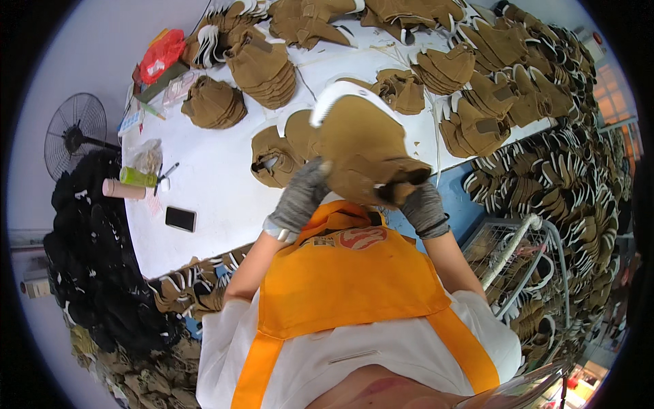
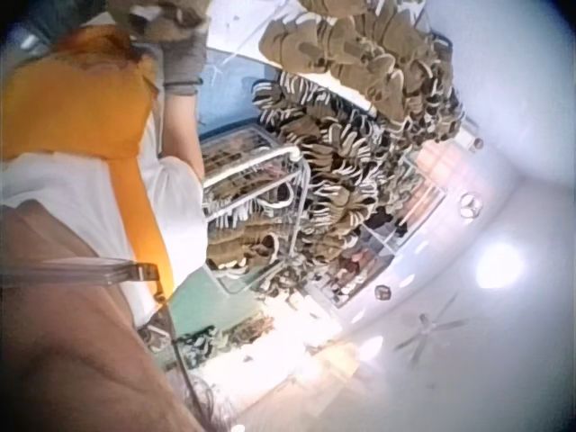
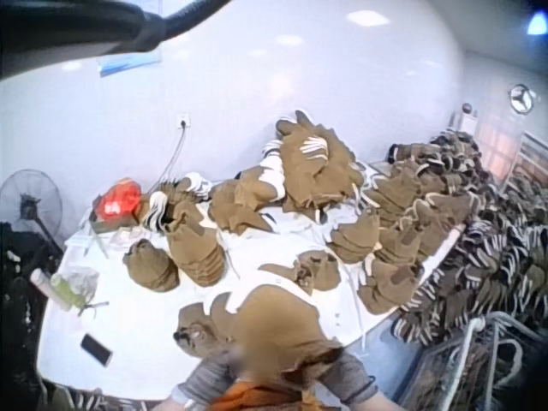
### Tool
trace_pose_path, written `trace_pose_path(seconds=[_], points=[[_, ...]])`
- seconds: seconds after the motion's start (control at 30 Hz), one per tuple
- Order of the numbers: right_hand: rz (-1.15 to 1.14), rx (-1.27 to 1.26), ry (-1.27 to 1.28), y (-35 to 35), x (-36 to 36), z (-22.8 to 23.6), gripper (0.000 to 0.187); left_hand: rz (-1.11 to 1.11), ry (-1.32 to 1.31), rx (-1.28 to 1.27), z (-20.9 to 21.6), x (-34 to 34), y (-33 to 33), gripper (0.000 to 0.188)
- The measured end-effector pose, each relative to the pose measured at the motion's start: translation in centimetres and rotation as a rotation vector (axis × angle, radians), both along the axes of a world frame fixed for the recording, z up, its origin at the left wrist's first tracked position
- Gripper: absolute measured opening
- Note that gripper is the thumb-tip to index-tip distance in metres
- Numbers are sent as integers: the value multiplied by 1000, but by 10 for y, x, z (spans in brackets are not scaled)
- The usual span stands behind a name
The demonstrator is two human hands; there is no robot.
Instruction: The person picks up brown shoe uppers from a table, turns them over to view the interior and exterior, and stacks them. They use a handheld tool to adjust the lining of one shoe upper.
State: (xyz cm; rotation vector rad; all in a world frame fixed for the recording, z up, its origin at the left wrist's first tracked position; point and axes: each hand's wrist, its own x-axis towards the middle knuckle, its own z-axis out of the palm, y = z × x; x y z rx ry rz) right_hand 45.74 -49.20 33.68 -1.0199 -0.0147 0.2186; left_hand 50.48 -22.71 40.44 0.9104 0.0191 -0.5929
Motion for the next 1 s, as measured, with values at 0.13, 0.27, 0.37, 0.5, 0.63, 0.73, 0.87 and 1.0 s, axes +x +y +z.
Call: trace_pose_path(seconds=[0.13, 0.27, 0.37, 0.5, 0.63, 0.73, 0.87, 1.0], points=[[-293, 523, 334, -49, -36, -39, 43, -214, 9, 180, -25, 9, -43, 49], [-722, 521, 518, -72, -60, -57, 39, -466, 3, 402, -49, 18, -82, 55], [-807, 576, 543, -97, -43, -98, 39, -610, -30, 135, -98, 12, -84, 53], [-539, 510, 426, -124, 5, -201, 40, -676, -87, 140, -85, 4, -60, 45], [-360, 407, 614, -82, 44, -199, 38, -439, -497, 409, -116, -1, -3, 37], [-315, 136, 734, -75, 53, -199, 37, 201, -423, 659, -117, -21, 26, 30], [-428, -387, 658, -104, 44, -254, 44, 657, -880, 1650, -100, -4, 68, 42], [-529, -1068, 560, -99, 36, -224, 40, 341, -756, 1972, -101, 4, 94, 51]])
